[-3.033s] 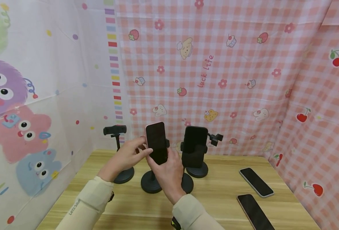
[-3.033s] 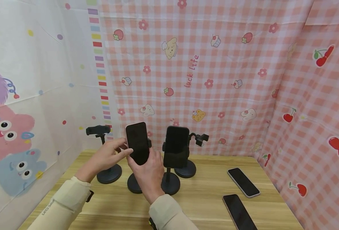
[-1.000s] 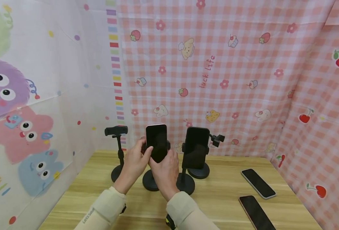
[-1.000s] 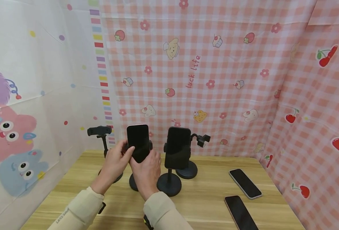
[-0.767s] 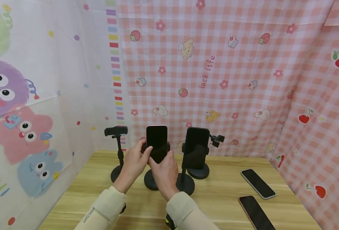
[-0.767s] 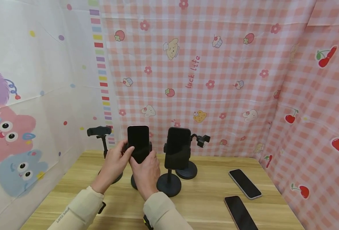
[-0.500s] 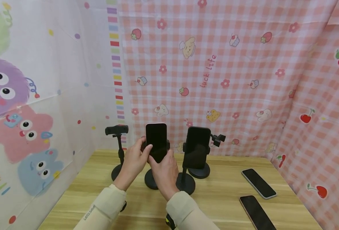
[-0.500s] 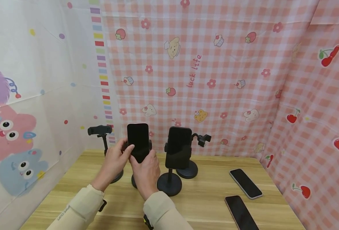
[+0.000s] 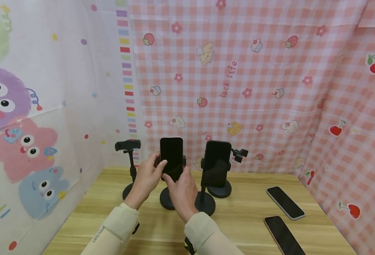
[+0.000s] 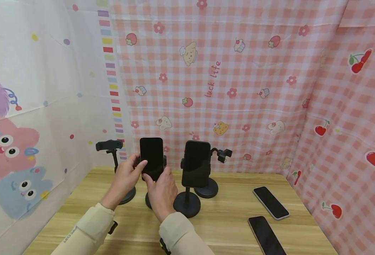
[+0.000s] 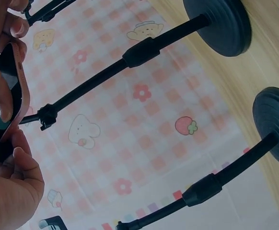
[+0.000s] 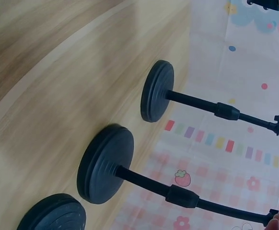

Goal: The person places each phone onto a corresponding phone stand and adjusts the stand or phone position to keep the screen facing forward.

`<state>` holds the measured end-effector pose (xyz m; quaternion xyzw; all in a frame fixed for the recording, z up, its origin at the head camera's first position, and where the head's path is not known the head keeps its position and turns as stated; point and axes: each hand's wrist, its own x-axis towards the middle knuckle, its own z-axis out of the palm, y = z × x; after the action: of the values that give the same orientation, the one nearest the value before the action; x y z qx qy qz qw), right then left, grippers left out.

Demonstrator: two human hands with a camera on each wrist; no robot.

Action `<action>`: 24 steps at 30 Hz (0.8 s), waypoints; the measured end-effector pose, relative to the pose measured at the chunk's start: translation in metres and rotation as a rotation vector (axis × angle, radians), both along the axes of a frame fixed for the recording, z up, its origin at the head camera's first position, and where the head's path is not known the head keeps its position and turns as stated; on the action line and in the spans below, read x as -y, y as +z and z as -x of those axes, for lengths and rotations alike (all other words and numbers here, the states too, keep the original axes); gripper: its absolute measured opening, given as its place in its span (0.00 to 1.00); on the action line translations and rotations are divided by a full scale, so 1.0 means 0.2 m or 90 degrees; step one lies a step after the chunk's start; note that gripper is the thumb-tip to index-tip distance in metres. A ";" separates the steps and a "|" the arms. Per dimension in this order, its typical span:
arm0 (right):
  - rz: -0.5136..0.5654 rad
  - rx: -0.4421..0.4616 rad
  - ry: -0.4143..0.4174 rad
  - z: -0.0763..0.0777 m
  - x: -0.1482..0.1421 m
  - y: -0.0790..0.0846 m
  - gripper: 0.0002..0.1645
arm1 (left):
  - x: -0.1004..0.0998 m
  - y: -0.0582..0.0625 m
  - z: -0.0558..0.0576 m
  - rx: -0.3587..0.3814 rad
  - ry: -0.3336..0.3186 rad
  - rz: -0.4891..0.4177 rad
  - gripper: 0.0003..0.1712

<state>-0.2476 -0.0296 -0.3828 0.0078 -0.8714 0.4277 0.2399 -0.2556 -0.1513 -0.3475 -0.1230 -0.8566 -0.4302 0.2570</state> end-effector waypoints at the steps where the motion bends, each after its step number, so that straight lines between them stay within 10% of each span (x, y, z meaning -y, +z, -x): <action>1: -0.003 0.001 -0.001 0.00 0.00 0.00 0.40 | 0.00 0.00 0.00 -0.002 0.004 0.004 0.20; 15: -0.005 0.003 0.009 0.00 -0.01 0.02 0.38 | 0.01 0.03 -0.01 0.026 -0.004 0.018 0.20; 24: 0.162 -0.039 0.139 0.00 -0.03 0.08 0.36 | 0.04 0.05 0.00 0.067 -0.018 0.026 0.15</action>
<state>-0.2467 -0.0233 -0.3661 0.0847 -0.7965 0.5579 0.2173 -0.2563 -0.1595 -0.3381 -0.1173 -0.8756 -0.4221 0.2034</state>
